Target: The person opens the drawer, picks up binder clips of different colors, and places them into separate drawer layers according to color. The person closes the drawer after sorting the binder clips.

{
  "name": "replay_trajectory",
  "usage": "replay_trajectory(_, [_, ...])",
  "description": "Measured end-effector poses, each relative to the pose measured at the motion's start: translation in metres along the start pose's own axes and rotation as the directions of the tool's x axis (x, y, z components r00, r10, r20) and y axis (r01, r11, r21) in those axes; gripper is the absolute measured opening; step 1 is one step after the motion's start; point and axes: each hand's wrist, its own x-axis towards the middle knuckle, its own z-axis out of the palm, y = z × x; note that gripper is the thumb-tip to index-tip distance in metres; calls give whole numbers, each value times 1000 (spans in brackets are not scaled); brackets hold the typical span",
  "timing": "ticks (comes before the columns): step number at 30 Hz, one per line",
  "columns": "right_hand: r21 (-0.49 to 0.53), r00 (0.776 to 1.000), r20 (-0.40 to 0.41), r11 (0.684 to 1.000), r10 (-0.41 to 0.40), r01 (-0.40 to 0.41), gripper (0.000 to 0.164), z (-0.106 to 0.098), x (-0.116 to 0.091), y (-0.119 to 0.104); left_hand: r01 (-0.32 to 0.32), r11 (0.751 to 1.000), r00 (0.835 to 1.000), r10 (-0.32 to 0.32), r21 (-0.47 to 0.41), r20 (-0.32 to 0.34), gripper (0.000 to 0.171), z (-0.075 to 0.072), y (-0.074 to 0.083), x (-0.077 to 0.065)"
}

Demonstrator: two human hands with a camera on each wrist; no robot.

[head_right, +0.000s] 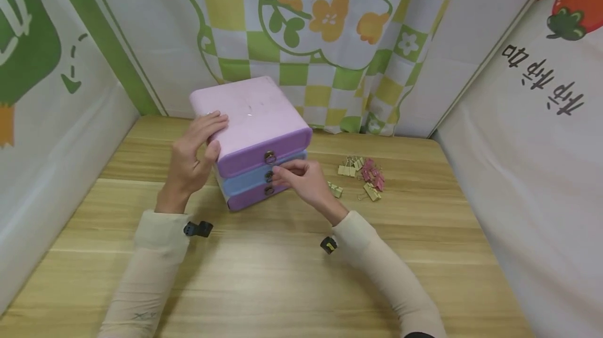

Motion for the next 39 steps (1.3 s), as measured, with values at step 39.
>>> replay_trajectory(39, [-15, 973, 149, 985, 174, -173, 29, 8, -23, 12, -66, 997, 996, 65, 26, 54, 63, 5, 7, -5])
